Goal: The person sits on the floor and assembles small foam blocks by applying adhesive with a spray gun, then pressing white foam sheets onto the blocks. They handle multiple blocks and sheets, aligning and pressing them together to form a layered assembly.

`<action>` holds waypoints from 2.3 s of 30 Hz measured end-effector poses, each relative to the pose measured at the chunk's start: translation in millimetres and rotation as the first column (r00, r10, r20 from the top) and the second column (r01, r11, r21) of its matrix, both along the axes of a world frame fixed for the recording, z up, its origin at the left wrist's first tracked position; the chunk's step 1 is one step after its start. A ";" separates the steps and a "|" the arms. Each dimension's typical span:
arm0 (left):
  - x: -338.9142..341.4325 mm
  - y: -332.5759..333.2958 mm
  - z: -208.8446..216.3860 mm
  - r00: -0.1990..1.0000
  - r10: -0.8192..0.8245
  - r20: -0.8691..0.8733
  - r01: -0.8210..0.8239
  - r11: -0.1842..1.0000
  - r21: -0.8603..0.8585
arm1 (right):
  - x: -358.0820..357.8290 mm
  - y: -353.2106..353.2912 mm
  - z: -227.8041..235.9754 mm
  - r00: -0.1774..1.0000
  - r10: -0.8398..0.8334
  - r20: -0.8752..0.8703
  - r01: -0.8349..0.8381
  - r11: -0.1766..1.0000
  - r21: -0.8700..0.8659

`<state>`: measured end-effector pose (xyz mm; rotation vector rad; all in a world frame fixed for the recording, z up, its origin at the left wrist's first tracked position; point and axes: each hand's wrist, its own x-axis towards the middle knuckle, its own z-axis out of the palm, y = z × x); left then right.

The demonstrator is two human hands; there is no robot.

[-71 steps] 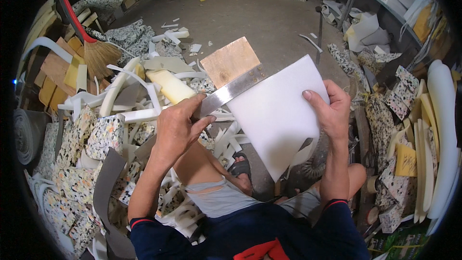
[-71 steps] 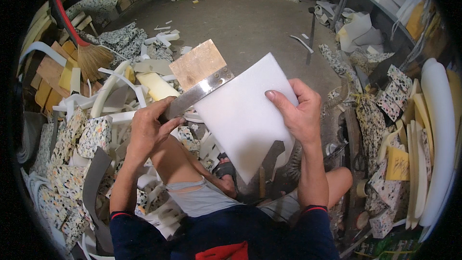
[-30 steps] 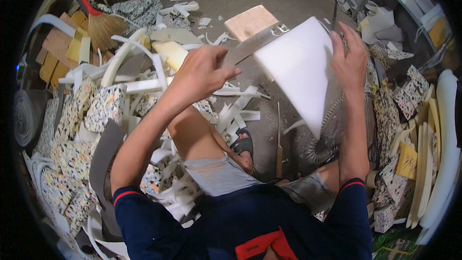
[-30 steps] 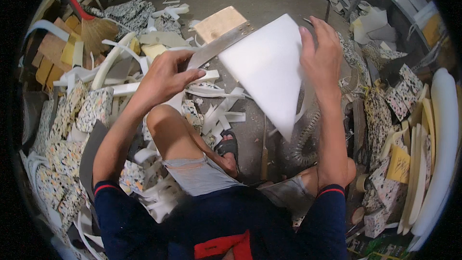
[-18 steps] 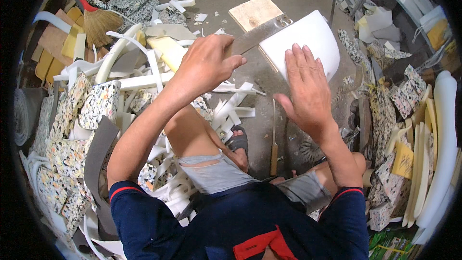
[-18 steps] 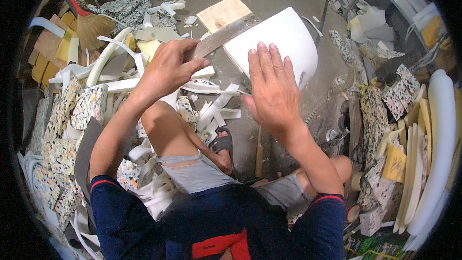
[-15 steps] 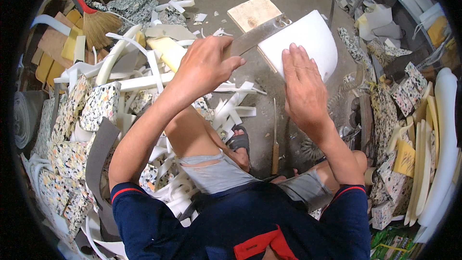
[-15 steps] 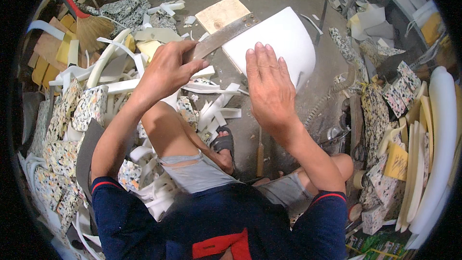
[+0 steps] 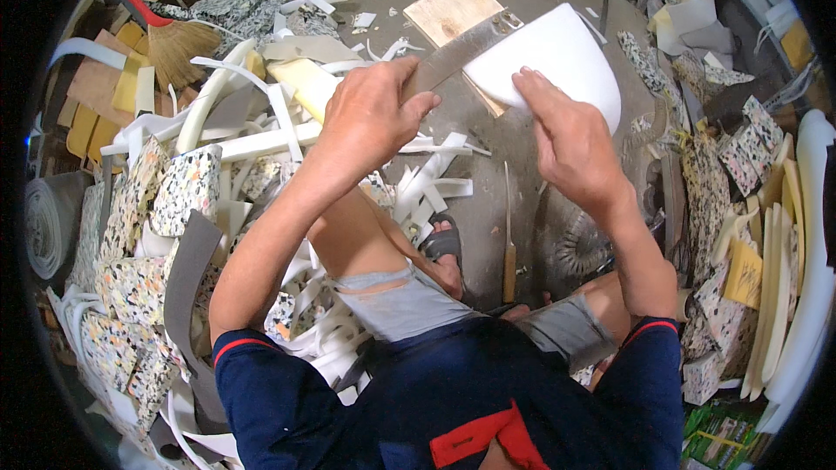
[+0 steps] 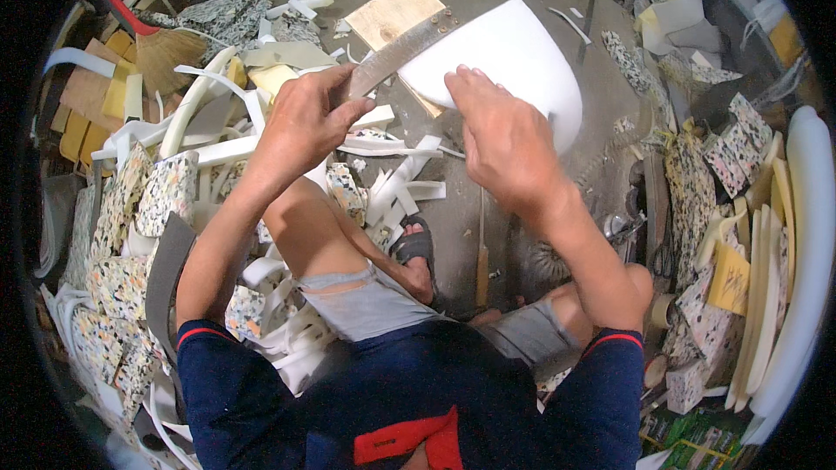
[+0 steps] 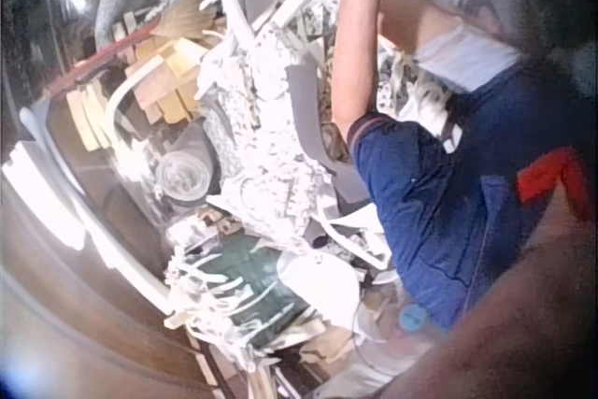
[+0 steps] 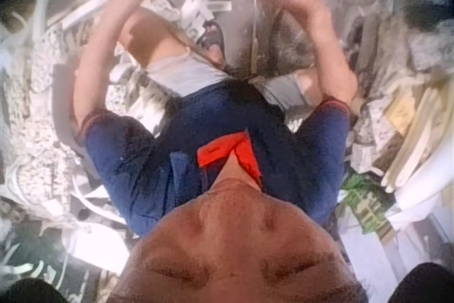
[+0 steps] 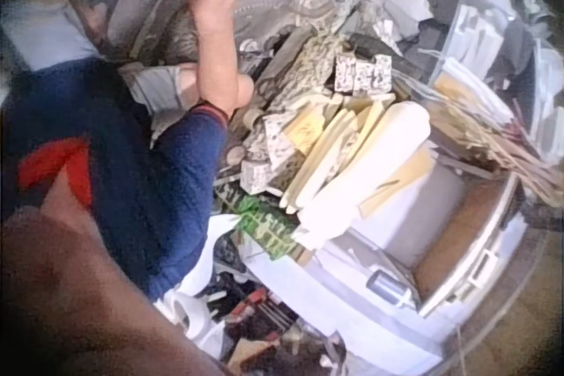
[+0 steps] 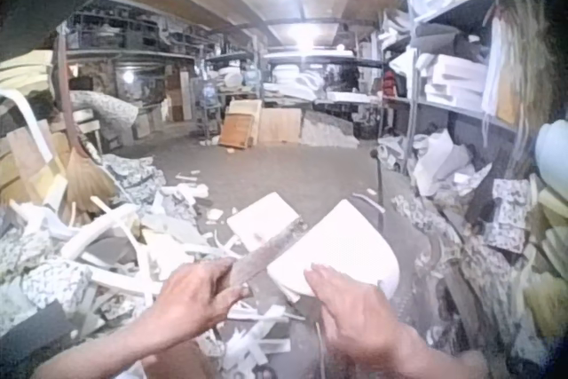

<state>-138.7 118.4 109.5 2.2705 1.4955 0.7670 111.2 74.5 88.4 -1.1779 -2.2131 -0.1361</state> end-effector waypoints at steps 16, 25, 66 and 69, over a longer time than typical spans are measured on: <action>-5.5 -4.4 2.2 0.997 -0.038 0.067 0.037 0.999 0.019 | -19.9 -12.2 -20.1 0.972 -0.142 0.188 0.093 0.965 0.245; -11.2 -8.0 3.5 0.996 -0.047 0.079 0.045 0.999 0.023 | -29.6 -17.7 -19.6 0.988 -0.098 0.116 0.094 0.995 0.038; -4.9 -46.0 1.6 0.999 -0.040 0.009 0.037 0.975 0.221 | -21.8 4.1 -27.9 0.918 -0.392 -0.054 0.393 0.920 0.000; 2.3 -39.2 6.8 0.999 -0.046 0.013 0.043 0.976 0.213 | -24.3 9.3 -21.2 0.880 -0.475 0.002 0.472 0.875 0.110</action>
